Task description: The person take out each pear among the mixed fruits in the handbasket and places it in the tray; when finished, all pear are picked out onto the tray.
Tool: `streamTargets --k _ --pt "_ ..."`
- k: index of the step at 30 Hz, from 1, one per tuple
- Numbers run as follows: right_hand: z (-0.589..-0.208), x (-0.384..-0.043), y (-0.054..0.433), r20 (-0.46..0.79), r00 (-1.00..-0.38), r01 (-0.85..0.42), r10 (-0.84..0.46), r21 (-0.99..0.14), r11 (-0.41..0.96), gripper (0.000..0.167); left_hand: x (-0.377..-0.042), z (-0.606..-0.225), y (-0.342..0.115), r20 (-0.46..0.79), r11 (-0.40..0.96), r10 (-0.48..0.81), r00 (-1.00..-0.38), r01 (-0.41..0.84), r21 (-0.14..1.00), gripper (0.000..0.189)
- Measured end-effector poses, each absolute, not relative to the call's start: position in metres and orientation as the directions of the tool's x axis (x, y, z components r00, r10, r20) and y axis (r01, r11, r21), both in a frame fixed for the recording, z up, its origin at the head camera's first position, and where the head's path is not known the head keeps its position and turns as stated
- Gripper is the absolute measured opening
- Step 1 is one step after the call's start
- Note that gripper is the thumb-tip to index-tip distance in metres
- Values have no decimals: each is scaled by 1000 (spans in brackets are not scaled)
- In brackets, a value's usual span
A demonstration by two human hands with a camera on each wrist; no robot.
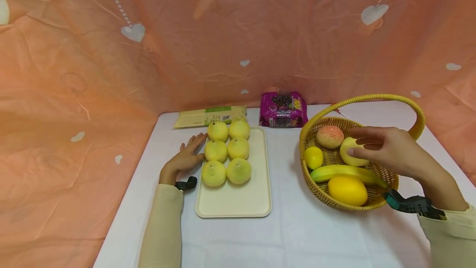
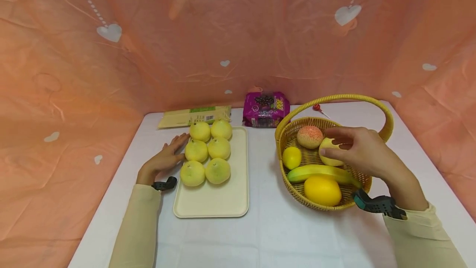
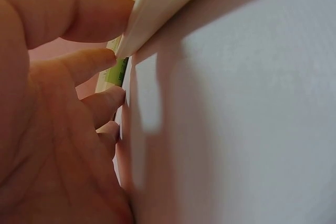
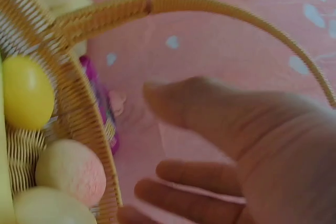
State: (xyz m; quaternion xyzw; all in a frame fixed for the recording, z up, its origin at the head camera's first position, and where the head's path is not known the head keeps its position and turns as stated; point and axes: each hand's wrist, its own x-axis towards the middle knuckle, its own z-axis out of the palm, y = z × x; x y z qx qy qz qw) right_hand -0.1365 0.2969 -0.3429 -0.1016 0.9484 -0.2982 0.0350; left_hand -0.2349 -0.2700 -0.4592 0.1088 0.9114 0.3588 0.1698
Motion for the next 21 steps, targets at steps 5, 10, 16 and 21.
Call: streamTargets --k 5,10,16,21 --pt "-345 -149 300 -40 -969 -209 -245 -404 891 73 -234 -458 -269 -230 717 319 -919 75 693 82" --pt "-347 -161 303 -154 -951 -212 -266 -300 930 84 -236 -460 -270 -235 711 320 -918 69 700 82" --pt "-353 -174 303 -282 -923 -195 -263 -248 949 91 -237 -462 -271 -241 710 321 -916 64 701 82" --pt "-362 -184 302 -299 -908 -217 -295 -268 939 87 -237 -461 -271 -244 715 313 -918 59 696 83"
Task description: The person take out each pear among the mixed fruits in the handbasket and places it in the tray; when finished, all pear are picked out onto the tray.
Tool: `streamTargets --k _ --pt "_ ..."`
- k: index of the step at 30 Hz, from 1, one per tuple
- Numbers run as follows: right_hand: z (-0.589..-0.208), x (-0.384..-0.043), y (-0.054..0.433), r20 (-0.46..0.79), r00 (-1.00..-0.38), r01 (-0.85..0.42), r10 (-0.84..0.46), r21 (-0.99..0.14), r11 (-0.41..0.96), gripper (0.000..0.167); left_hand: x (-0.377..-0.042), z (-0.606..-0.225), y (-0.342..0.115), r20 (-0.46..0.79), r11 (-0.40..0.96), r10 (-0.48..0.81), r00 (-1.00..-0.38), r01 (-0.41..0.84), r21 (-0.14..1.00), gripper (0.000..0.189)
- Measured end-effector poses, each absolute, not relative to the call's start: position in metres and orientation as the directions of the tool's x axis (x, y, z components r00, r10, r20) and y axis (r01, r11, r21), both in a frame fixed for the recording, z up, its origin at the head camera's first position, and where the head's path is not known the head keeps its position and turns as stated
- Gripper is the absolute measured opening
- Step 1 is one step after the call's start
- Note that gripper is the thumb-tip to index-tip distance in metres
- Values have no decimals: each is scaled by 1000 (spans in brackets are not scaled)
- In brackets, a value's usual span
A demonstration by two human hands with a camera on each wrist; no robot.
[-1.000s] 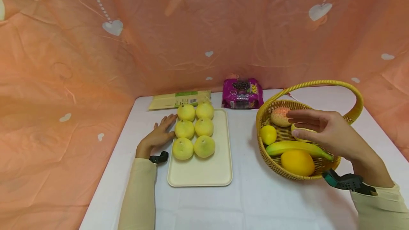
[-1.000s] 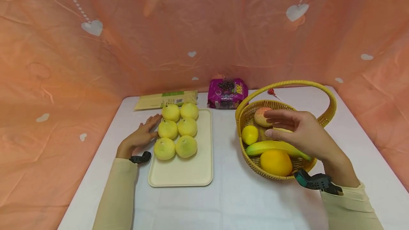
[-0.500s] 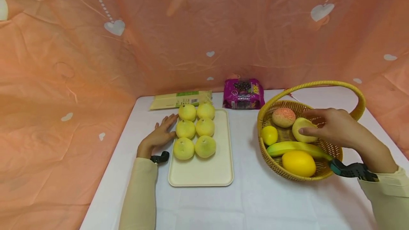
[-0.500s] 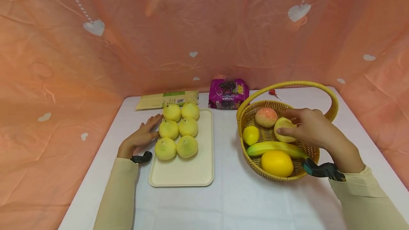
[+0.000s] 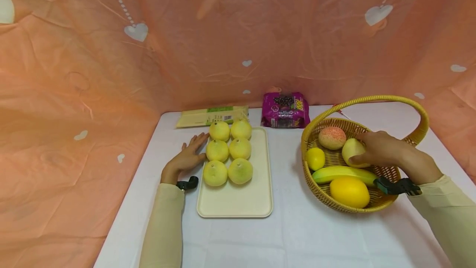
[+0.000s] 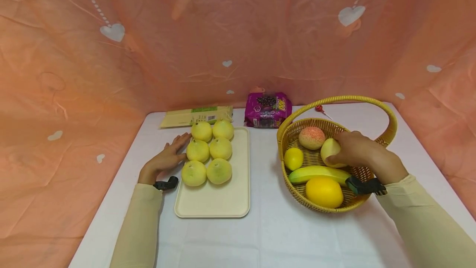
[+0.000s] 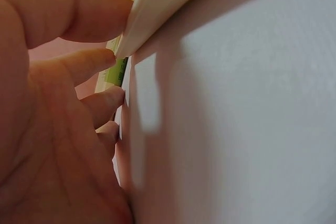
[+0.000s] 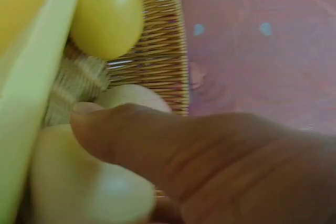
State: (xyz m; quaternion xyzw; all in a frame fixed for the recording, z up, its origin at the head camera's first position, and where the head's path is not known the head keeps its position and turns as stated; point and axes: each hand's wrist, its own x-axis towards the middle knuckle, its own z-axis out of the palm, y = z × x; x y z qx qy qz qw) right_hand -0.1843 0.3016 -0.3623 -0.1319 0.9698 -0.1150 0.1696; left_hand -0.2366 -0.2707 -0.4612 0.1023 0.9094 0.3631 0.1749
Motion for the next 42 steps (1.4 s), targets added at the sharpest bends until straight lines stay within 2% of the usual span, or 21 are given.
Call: streamTargets --k 6,10,13,20,27,31,36,42 --pt "-371 -191 302 -368 -879 -192 -303 -309 932 82 -236 -462 -270 -239 716 319 -917 68 695 83" --pt "-374 -192 303 -346 -883 -211 -317 -310 927 77 -234 -460 -270 -240 717 314 -919 64 694 83" --pt "-375 -190 304 -295 -897 -234 -330 -317 919 74 -234 -459 -270 -236 717 312 -920 65 694 82" --pt "-369 -182 301 -185 -929 -257 -321 -303 918 88 -234 -459 -270 -238 721 309 -921 64 690 82" --pt "-352 -161 297 -44 -933 -320 -356 -349 881 85 -234 -460 -269 -241 717 310 -920 60 695 83" --pt "-343 -146 297 45 -933 -344 -357 -402 849 84 -235 -461 -269 -241 719 310 -920 62 692 83" --pt "-338 -128 295 113 -937 -338 -330 -524 782 84 -235 -460 -268 -247 720 309 -918 57 692 84" --pt "-342 -111 280 236 -881 -460 -410 -627 628 87 -235 -460 -269 -255 726 305 -918 50 686 84"
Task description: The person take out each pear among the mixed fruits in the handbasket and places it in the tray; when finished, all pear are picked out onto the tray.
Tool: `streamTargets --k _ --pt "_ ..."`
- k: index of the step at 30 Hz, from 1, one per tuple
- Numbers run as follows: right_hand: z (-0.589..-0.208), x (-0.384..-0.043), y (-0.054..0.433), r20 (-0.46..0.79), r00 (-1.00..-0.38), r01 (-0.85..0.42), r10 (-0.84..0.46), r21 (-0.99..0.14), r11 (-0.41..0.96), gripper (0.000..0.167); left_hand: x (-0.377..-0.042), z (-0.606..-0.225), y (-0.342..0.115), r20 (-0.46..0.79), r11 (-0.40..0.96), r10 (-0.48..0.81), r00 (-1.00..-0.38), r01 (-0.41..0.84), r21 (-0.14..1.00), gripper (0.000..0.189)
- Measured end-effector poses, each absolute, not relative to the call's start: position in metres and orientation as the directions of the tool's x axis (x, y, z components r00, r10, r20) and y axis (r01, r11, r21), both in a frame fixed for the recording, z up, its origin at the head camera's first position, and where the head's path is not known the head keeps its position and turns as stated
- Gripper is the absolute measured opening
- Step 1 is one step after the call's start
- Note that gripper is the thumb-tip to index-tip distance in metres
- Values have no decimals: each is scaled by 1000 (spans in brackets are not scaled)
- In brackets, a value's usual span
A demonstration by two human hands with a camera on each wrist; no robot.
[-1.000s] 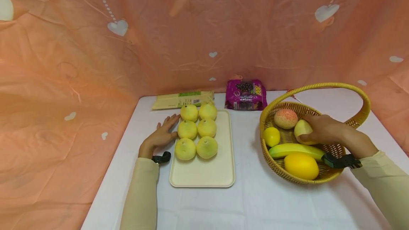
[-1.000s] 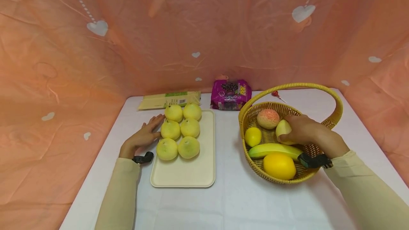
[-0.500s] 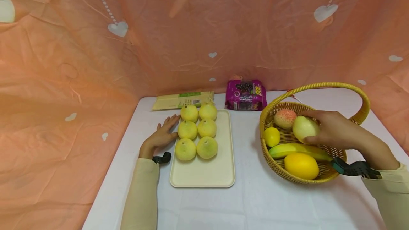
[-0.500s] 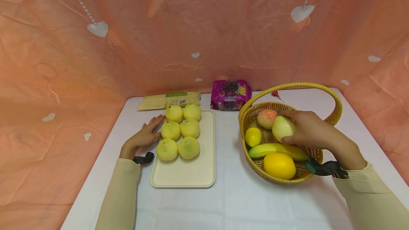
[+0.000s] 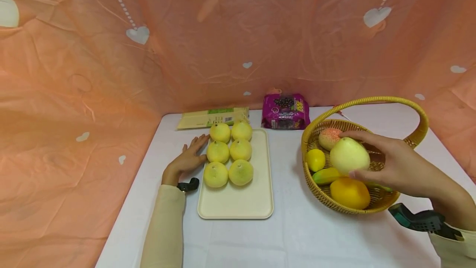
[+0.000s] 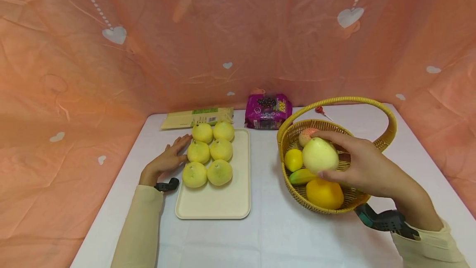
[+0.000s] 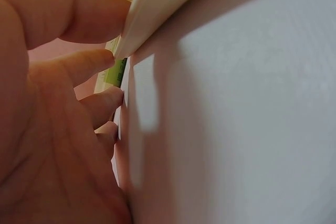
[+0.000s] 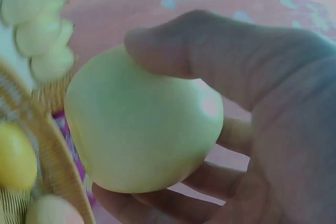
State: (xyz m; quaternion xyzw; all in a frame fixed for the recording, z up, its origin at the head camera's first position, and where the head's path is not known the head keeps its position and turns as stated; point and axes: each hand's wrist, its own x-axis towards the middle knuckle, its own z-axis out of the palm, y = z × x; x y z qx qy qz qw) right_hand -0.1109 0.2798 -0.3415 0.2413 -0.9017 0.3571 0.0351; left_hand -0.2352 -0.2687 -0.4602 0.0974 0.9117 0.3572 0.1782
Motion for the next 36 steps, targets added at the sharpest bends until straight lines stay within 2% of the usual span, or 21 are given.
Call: streamTargets --k 3,9,14,23,30,36 --pt "-341 -106 263 275 -845 -516 -459 -646 562 89 -235 -461 -270 -256 725 304 -918 48 687 85" --pt "-339 -103 223 319 -771 -592 -551 -678 437 81 -235 -460 -269 -251 720 307 -918 51 692 84" --pt "-347 -104 190 298 -744 -585 -598 -722 368 74 -237 -461 -269 -254 722 303 -918 47 691 84" --pt "-377 -108 122 287 -665 -546 -689 -817 187 74 -237 -460 -269 -244 725 313 -918 65 686 82" --pt "-407 -107 77 338 -573 -656 -747 -736 170 78 -236 -461 -270 -246 725 307 -920 58 686 83" --pt "-430 -107 48 364 -531 -699 -765 -699 152 79 -234 -460 -270 -242 723 306 -921 59 688 82"
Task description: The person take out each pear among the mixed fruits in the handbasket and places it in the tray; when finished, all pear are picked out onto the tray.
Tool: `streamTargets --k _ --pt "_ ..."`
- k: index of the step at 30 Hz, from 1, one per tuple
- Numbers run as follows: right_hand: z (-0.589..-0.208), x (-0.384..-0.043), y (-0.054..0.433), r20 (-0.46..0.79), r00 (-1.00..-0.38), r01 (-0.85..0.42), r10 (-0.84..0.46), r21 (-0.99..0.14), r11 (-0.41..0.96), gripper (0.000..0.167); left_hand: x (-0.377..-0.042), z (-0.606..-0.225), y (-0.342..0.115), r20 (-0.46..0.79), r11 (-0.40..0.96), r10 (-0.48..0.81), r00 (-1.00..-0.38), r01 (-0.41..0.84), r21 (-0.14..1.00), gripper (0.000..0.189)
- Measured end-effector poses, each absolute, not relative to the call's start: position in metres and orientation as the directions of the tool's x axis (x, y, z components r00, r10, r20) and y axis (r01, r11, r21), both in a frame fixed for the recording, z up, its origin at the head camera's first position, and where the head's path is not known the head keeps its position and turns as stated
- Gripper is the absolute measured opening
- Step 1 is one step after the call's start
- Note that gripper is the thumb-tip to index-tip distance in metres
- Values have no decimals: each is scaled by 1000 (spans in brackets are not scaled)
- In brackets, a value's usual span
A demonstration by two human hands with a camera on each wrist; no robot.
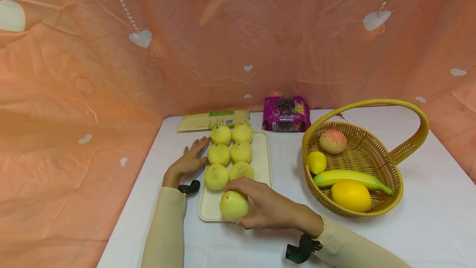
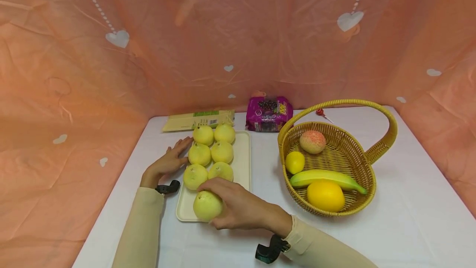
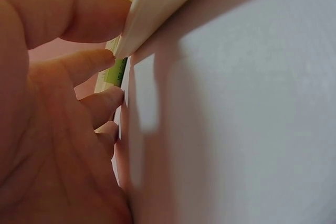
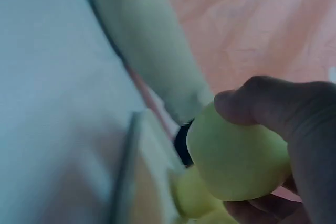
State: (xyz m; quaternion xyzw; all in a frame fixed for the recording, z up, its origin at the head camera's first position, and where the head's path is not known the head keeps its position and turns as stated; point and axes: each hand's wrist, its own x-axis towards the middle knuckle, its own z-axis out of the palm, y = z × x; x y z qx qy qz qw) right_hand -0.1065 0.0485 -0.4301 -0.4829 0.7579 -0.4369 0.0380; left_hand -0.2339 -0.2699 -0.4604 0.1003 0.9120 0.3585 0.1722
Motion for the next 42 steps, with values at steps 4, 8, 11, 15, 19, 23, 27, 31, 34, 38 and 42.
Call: streamTargets --k 4,8,11,15,19,23,27,31,34,38,42 --pt "-443 -105 38 369 -504 -747 -781 -640 180 78 -234 -461 -270 -244 724 307 -920 59 687 82" --pt "-453 -104 34 378 -491 -790 -785 -572 219 79 -234 -459 -270 -234 718 312 -921 67 693 82" --pt "-459 -103 33 374 -498 -804 -782 -538 255 80 -233 -459 -269 -225 712 318 -921 75 698 83" --pt "-462 -102 32 363 -513 -807 -778 -512 294 80 -232 -460 -270 -206 691 327 -922 85 718 84" --pt "-463 -101 31 368 -516 -821 -773 -471 324 80 -232 -461 -270 -204 688 329 -922 87 721 84" --pt "-463 -102 30 392 -510 -844 -765 -401 357 77 -233 -459 -269 -222 711 321 -921 79 699 82" --pt "-465 -103 28 455 -482 -872 -749 -326 364 74 -233 -459 -269 -221 714 317 -922 78 696 84" --pt "-467 -104 27 505 -467 -884 -726 -281 373 78 -235 -460 -268 -214 716 319 -923 87 693 85" --pt "-465 -104 29 509 -478 -879 -716 -285 383 79 -235 -461 -267 -213 720 320 -923 90 689 83" --pt "-460 -102 32 495 -496 -867 -713 -328 375 76 -235 -462 -267 -217 722 319 -922 88 686 82" --pt "-445 -103 47 544 -489 -869 -682 -371 327 75 -235 -456 -272 -216 736 311 -926 91 671 80"
